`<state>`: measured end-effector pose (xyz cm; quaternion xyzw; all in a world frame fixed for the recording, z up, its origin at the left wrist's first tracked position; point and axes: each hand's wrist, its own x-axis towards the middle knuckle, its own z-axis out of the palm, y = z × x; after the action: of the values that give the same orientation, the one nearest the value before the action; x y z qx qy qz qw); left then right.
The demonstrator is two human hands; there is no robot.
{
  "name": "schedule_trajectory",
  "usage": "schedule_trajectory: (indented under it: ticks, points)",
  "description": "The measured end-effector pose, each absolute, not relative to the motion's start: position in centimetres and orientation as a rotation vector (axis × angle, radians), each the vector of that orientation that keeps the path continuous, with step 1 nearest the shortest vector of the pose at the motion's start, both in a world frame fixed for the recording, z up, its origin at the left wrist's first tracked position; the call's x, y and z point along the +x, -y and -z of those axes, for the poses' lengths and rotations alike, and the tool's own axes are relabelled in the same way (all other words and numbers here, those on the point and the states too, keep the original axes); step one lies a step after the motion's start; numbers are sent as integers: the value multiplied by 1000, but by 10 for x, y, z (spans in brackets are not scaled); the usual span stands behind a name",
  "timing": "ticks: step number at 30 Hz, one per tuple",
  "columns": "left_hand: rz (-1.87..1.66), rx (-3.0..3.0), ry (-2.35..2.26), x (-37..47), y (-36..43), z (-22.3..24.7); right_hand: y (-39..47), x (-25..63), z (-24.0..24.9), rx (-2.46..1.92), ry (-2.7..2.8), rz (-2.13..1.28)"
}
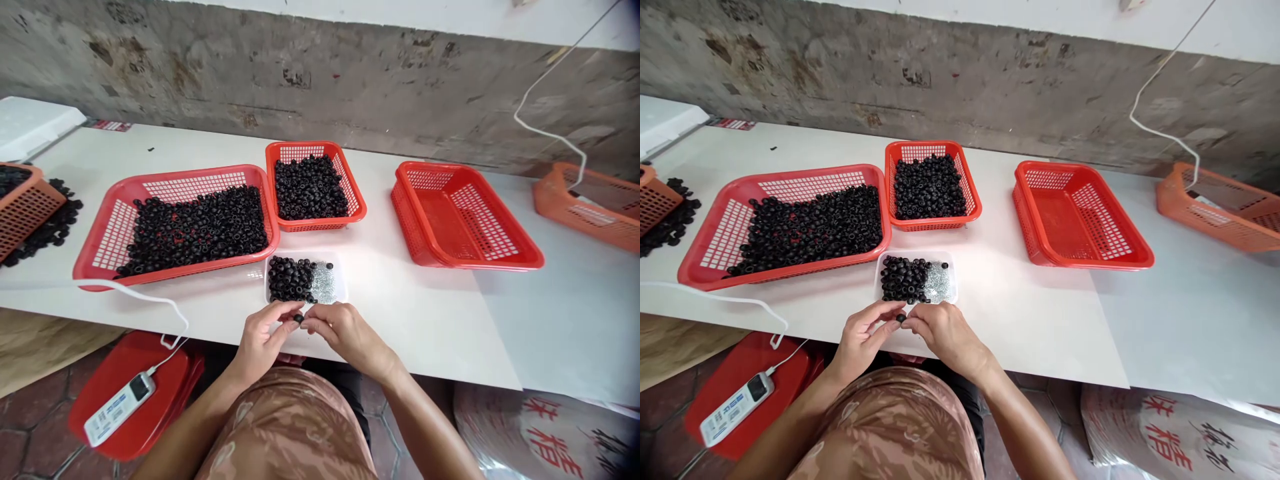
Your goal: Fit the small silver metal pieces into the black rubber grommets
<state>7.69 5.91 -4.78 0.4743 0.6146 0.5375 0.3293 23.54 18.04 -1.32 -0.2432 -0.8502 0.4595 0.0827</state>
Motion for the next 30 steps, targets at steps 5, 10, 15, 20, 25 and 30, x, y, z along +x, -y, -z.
schedule_trajectory:
  ticks: [5, 10, 15, 20, 25, 30]
  points:
    - [-1401, 798, -1355, 77, -52, 55, -174, 235, 21, -827, 2261, -1633]
    - [-1401, 550, -1178, 78, -45, 68, -166, 232, 26, -859, 2187, -1680]
    - [-1414, 328, -1098, 76, -46, 68, -172, 227, 27, -769, 2298, -1624]
    - [-1461, 295, -1078, 72, -49, 58, -203, 209, 30, -880, 2420, -1219]
    - [-1470, 296, -1087, 68, -46, 62, -216, 176, 33, -1060, 2954, -659]
    - [-1471, 294, -1109, 66, -43, 67, -215, 159, 29, -1027, 3120, -562]
